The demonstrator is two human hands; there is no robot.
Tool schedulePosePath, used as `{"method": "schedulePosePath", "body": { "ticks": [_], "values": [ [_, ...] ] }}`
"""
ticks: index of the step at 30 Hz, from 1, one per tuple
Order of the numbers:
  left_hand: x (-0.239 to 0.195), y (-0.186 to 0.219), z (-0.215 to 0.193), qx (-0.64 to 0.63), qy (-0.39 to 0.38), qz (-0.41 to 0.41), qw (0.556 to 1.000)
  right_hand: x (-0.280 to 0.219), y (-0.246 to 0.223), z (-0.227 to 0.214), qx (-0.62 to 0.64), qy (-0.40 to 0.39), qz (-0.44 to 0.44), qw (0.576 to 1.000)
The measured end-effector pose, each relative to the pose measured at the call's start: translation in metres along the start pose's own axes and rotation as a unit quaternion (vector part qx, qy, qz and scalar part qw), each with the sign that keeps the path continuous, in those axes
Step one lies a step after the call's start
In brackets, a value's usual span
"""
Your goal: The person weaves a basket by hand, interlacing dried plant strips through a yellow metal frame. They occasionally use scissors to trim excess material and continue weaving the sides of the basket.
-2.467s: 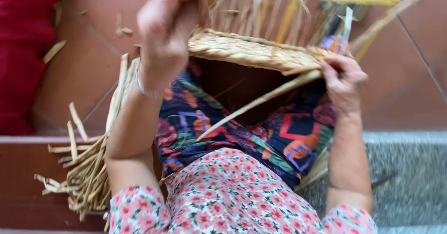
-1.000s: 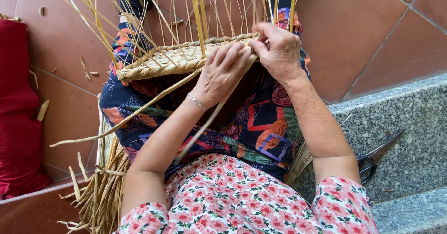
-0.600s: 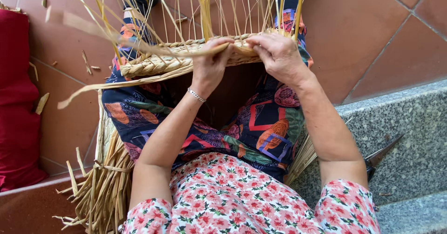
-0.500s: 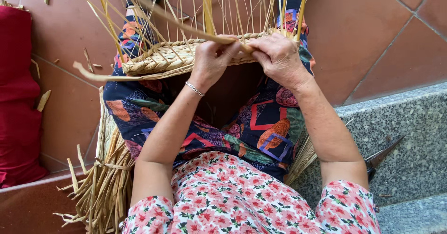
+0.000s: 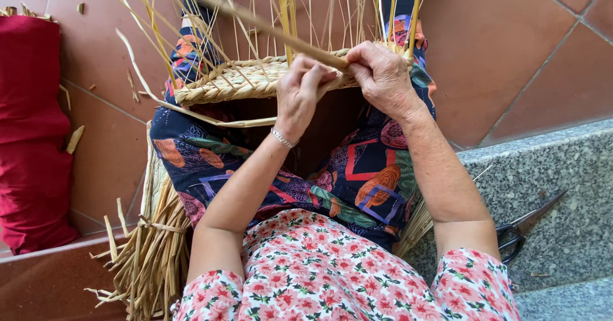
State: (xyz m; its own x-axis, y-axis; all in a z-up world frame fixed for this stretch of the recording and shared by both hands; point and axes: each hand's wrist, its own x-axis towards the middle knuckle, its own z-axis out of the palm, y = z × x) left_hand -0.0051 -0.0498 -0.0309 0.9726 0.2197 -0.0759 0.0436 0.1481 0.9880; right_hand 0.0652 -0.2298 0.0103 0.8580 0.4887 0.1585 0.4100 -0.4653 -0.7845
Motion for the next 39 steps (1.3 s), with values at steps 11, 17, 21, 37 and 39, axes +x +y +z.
{"method": "schedulePosePath", "body": {
  "ticks": [11, 17, 21, 37, 39],
  "values": [
    [-0.013, 0.067, -0.033, 0.594, 0.016, 0.323, 0.737, 0.003, -0.009, 0.002, -0.1, -0.019, -0.091, 0.991],
    [-0.018, 0.04, -0.046, 0.624, -0.018, 0.367, 0.69, 0.001, -0.005, 0.014, -0.08, 0.045, -0.053, 0.994],
    [-0.03, 0.019, -0.06, 0.547, -0.121, 0.217, 0.8, 0.0, 0.009, 0.03, -0.069, 0.102, -0.025, 0.992],
    [-0.037, 0.046, -0.074, 0.614, -0.121, 0.224, 0.747, 0.005, -0.004, 0.014, -0.003, -0.019, -0.083, 0.996],
    [-0.032, 0.06, -0.078, 0.591, -0.118, 0.18, 0.778, 0.0, -0.01, -0.004, -0.031, -0.054, -0.155, 0.986]
  ]
}}
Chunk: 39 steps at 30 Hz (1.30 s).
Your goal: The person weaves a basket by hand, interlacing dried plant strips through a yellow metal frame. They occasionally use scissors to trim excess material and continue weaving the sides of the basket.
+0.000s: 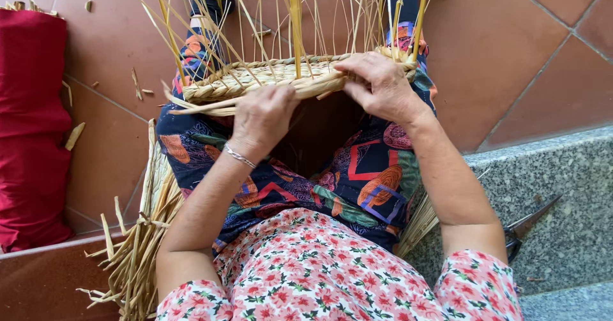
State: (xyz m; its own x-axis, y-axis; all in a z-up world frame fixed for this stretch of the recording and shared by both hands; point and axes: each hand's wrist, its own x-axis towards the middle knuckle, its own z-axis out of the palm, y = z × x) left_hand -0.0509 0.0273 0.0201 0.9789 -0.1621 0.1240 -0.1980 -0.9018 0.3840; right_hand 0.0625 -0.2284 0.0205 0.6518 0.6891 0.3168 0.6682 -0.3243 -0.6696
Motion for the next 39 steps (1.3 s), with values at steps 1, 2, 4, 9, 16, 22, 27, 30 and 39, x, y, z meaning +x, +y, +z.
{"method": "schedulePosePath", "body": {
  "ticks": [1, 2, 4, 9, 16, 22, 27, 30, 39],
  "values": [
    [0.004, 0.0, -0.012, 0.0, 0.024, -0.006, 1.0, -0.001, -0.004, -0.006, -0.013, -0.019, -0.037, 0.999],
    [0.008, 0.002, -0.026, 0.002, 0.049, -0.012, 0.999, 0.002, -0.007, -0.003, -0.044, -0.01, -0.04, 0.998],
    [0.015, 0.016, -0.046, 0.059, 0.168, 0.048, 0.983, 0.006, -0.011, 0.009, -0.105, 0.01, -0.044, 0.993],
    [0.01, 0.05, -0.035, 0.125, 0.254, 0.159, 0.946, -0.001, -0.005, 0.024, -0.087, 0.07, -0.024, 0.993],
    [0.065, 0.016, 0.054, 0.005, 0.006, -0.002, 1.0, -0.001, 0.004, 0.02, 0.018, 0.058, 0.06, 0.996],
    [0.081, 0.02, 0.052, -0.296, 0.128, -0.121, 0.939, 0.008, 0.003, 0.012, 0.012, 0.002, 0.062, 0.998],
    [0.018, 0.029, 0.058, -0.751, 0.082, -0.259, 0.602, 0.021, 0.0, 0.01, 0.127, -0.015, 0.191, 0.973],
    [-0.011, 0.053, 0.058, -0.696, 0.073, -0.175, 0.693, 0.025, -0.001, 0.017, 0.16, 0.006, 0.261, 0.952],
    [0.005, 0.04, 0.004, 0.005, 0.178, 0.097, 0.979, 0.007, -0.003, 0.028, -0.148, 0.002, -0.029, 0.989]
  ]
}}
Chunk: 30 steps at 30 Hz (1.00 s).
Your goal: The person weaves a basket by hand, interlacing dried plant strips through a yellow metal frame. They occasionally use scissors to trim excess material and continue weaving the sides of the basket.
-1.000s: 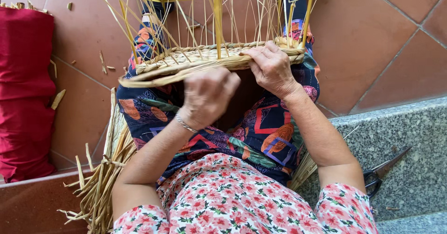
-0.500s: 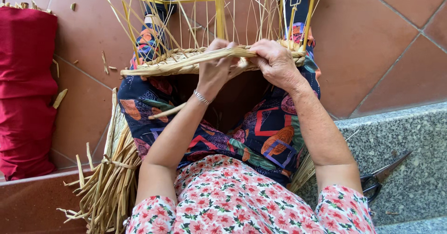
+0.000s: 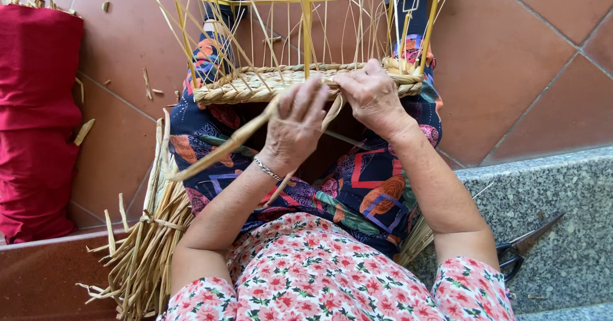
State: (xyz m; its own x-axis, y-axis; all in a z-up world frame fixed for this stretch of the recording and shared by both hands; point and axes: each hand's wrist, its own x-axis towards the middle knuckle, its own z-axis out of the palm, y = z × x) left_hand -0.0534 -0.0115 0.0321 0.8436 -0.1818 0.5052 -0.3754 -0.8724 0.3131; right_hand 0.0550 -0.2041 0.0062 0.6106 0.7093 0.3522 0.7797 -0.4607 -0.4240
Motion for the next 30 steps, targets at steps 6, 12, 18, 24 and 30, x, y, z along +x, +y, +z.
{"method": "schedulePosePath", "body": {
  "ticks": [6, 12, 18, 24, 30],
  "values": [
    [-0.011, -0.02, 0.006, 0.107, -0.08, -0.077, 0.988, 0.007, -0.021, -0.007, 0.006, 0.045, -0.01, 0.999],
    [-0.018, -0.029, 0.011, 0.158, -0.041, -0.072, 0.984, 0.001, -0.018, 0.015, 0.028, 0.063, 0.129, 0.989],
    [-0.033, -0.043, -0.013, 0.078, -0.079, -0.072, 0.991, 0.009, -0.004, 0.016, 0.223, 0.033, 0.306, 0.925],
    [-0.023, -0.027, -0.008, -0.068, -0.047, -0.056, 0.995, -0.001, 0.004, 0.023, 0.332, 0.043, 0.29, 0.897],
    [0.003, -0.015, 0.035, -0.084, -0.07, -0.093, 0.99, 0.001, 0.004, 0.023, 0.338, 0.03, 0.286, 0.896]
  ]
}}
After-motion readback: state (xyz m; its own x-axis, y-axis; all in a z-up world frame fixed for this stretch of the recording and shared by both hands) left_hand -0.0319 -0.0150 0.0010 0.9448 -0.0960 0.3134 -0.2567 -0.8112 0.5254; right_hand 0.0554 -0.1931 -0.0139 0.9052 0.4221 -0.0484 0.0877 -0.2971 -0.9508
